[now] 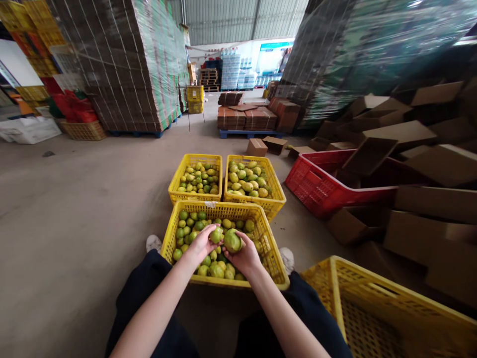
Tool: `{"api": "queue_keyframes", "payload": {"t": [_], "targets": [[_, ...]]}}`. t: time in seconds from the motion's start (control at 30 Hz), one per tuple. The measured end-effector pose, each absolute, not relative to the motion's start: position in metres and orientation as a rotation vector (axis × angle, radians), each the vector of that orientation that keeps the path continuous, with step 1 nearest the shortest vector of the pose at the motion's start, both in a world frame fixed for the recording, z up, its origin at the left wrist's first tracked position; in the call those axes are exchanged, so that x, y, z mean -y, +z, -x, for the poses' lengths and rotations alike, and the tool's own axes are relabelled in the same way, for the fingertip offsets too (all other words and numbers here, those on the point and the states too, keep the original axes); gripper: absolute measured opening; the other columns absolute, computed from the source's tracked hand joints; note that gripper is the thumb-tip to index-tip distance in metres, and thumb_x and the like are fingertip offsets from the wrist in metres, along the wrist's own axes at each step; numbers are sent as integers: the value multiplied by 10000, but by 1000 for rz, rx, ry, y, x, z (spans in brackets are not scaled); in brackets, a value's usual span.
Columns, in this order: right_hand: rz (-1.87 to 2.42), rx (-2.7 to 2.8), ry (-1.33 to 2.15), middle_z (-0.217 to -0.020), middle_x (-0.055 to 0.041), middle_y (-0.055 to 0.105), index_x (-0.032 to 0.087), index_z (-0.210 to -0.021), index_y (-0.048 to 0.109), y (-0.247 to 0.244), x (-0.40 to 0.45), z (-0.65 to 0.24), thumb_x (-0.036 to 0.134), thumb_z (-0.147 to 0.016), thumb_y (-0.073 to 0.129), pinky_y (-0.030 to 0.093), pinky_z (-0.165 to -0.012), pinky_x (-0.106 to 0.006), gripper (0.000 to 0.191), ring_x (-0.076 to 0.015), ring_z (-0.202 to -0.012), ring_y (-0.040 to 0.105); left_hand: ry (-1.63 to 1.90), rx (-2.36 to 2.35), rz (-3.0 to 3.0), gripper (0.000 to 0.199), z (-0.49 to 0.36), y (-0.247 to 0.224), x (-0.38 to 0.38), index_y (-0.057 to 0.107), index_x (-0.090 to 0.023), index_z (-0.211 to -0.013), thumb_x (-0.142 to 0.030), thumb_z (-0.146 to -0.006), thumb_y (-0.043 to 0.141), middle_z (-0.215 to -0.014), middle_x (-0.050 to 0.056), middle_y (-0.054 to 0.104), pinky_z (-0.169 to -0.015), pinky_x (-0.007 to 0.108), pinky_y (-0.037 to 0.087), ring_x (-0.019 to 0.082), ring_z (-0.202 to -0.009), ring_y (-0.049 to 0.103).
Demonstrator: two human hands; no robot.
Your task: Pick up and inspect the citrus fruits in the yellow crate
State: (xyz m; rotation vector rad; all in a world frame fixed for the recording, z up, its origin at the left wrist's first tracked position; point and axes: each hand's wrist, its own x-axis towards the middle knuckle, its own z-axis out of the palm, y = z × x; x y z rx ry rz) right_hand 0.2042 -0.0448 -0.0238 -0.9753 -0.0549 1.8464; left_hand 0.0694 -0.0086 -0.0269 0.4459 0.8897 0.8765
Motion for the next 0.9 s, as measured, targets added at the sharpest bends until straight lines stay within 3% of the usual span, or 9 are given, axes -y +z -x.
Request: {"api": "queue_keyframes", "payload": {"t": [0.13, 0.3, 0.43, 0.5, 0.9], "targets": [[982, 77, 1812, -599, -69, 629, 150, -788, 569, -27, 44, -205, 304, -741, 530, 440, -435, -249, 165, -161, -488, 572, 895, -889, -538, 231, -69, -24, 11, 595, -171, -914, -239, -704, 660, -821, 29, 608, -579, 227, 471, 105, -614, 580], [1188, 255, 1517, -667, 4, 611, 210, -870, 518, -33, 43, -202, 323, -676, 606, 473, -460, -276, 242, -160, -538, 581, 1007, -981, -776, 382, -69, -18, 16, 605, -183, -941, -222, -593, 758, -907, 29, 590, -624, 209, 461, 118, -761, 582], [1375, 731, 958, -951, -8, 609, 254, -1025, 479, -30, 47, -201, 349, -576, 722, 510, -645, -313, 520, -190, -789, 607, 1148, -1029, -948, 408, -65, -15, 13, 609, -170, -904, -188, -535, 782, -936, 34, 603, -699, 214, 453, 109, -782, 567], [1384, 928, 762, -1051, -38, 580, 243, -1058, 465, -25, 49, -202, 347, -568, 739, 497, -742, -332, 571, -198, -862, 594, 1174, -1017, -1003, 413, -62, -14, 11, 600, -175, -912, -200, -540, 778, -904, 28, 610, -712, 225, 453, 114, -774, 569], [1315, 1260, 500, -1066, -66, 608, 215, -1065, 504, -14, 56, -194, 286, -639, 692, 468, -833, -383, 471, -224, -958, 584, 1187, -935, -1313, 336, -61, -8, 16, 591, -191, -887, -167, -583, 731, -922, 25, 613, -772, 260, 454, 164, -893, 571]]}}
